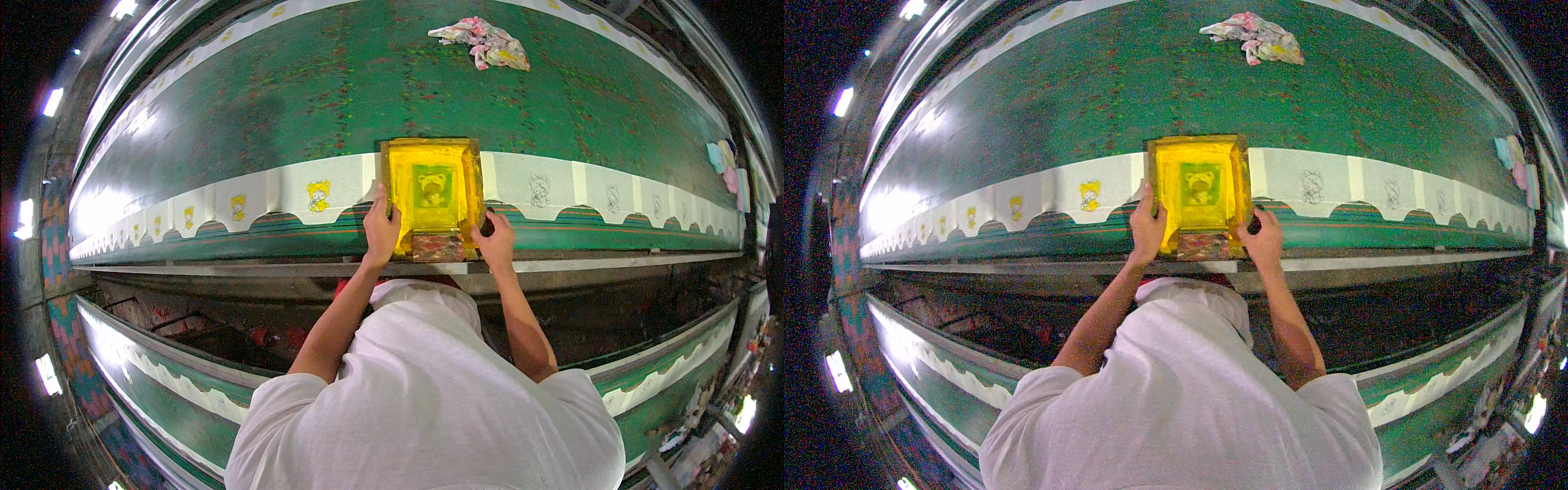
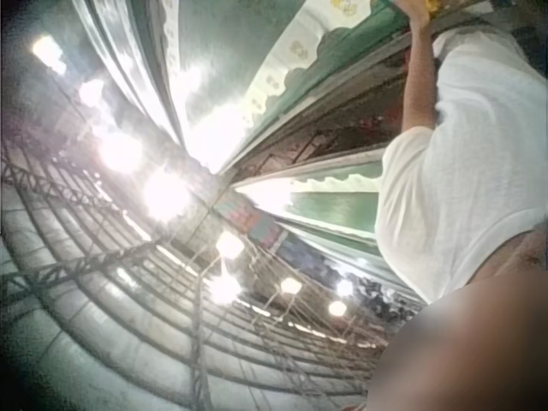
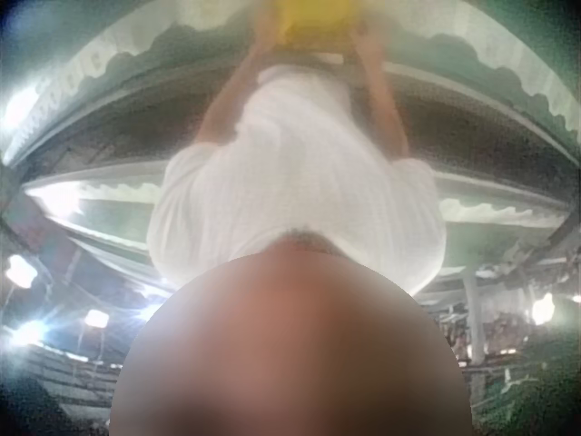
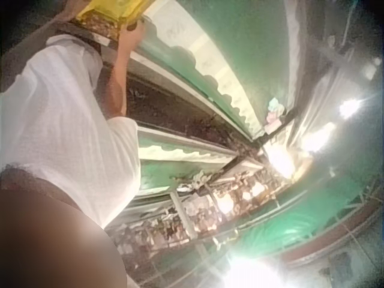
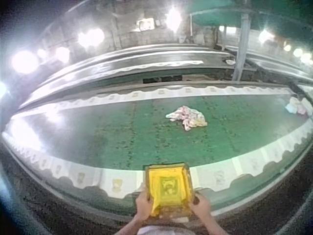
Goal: The person uses a yellow squeegee to press a screen-printing frame onto a row of white tiles moving along a green conveyor belt. The person repeatedly aligns the frame and applies pressure to transfer a yellow cartoon character design onto each tile in sequence.
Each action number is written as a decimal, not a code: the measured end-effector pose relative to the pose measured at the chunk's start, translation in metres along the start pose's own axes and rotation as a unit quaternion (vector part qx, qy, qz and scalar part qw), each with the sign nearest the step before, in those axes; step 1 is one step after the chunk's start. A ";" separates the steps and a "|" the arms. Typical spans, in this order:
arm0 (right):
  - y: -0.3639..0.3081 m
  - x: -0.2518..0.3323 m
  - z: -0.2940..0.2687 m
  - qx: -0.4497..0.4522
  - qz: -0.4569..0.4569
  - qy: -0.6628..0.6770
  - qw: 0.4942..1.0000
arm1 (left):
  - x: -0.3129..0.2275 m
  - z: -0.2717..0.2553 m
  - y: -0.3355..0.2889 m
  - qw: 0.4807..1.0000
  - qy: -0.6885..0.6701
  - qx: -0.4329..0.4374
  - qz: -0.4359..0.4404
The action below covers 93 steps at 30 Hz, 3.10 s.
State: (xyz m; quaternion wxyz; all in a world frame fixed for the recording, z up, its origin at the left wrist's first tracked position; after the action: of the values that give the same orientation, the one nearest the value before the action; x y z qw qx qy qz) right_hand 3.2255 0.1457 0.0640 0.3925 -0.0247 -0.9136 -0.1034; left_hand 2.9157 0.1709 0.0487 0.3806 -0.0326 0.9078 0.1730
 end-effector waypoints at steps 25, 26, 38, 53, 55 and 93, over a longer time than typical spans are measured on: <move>-0.007 0.124 0.008 0.336 -0.144 -0.121 0.923 | 0.001 -0.006 0.002 0.998 -0.023 0.049 -0.028; -0.005 0.125 0.012 0.317 -0.160 -0.154 0.922 | 0.003 -0.004 0.001 0.995 -0.020 0.074 -0.059; -0.004 0.139 0.033 0.338 -0.189 -0.266 0.883 | 0.012 0.003 -0.004 0.998 -0.065 -0.008 -0.015; 0.095 0.131 0.067 0.199 -0.193 -0.295 0.915 | 0.013 0.001 -0.002 0.996 -0.083 0.014 -0.029; 0.111 0.129 0.072 0.192 -0.186 -0.316 0.910 | 0.014 0.000 -0.002 0.996 -0.080 0.019 -0.032; 0.059 0.107 0.022 0.361 -0.220 -0.290 0.859 | 0.014 0.004 -0.006 0.994 -0.093 -0.005 -0.047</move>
State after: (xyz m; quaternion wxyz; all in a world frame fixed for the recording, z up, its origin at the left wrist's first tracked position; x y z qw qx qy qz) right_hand 3.1433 0.2038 0.1368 0.0580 0.2916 -0.9410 0.1614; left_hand 2.9099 0.1673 0.0349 0.4713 -0.0611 0.8649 0.1616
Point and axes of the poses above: each hand's wrist, its own y-axis towards the middle knuckle, its own z-axis out of the palm, x = y × z, the point moved 2 cm from there along y, towards the middle knuckle, and after that the axes turned 2 degrees about y, right-handed, at the moved point
